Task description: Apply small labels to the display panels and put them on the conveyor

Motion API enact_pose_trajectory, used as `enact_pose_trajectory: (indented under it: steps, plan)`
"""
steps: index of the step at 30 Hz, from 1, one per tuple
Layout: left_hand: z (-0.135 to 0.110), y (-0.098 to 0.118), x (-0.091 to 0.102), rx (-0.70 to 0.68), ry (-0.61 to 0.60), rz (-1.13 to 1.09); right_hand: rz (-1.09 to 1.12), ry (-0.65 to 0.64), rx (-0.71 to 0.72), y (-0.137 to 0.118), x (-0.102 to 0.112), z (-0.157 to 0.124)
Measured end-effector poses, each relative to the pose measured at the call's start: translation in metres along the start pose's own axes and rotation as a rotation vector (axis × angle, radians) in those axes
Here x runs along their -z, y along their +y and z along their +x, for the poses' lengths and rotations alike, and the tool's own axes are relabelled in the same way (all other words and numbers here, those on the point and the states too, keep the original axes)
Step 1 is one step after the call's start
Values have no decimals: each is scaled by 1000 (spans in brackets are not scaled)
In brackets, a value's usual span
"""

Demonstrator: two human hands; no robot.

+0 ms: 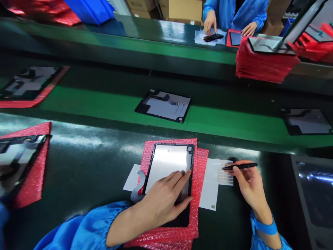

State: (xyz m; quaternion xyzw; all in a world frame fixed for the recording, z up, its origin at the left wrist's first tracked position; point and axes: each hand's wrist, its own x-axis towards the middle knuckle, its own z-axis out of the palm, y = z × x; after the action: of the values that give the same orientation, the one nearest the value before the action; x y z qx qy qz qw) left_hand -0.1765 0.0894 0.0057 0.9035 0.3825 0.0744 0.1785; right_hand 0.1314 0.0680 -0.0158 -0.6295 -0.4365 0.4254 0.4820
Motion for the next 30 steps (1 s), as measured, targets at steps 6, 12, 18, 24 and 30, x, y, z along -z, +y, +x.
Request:
enact_pose_trajectory:
  steps: [6, 12, 18, 24, 30]
  plan:
    - [29, 23, 1, -151, 31, 147, -90, -57, 48, 5, -1, 0]
    - [35, 27, -14, -214, -44, 197, -150, -73, 57, 6, -4, -1]
    - [34, 25, -12, -223, -68, 200, -181, -74, 34, 4, -3, 0]
    - [36, 24, -15, -223, -79, 189, -128, -61, 20, 4, -2, 3]
    - [31, 23, 2, -260, -36, 139, 46, -26, -53, -4, -2, 10]
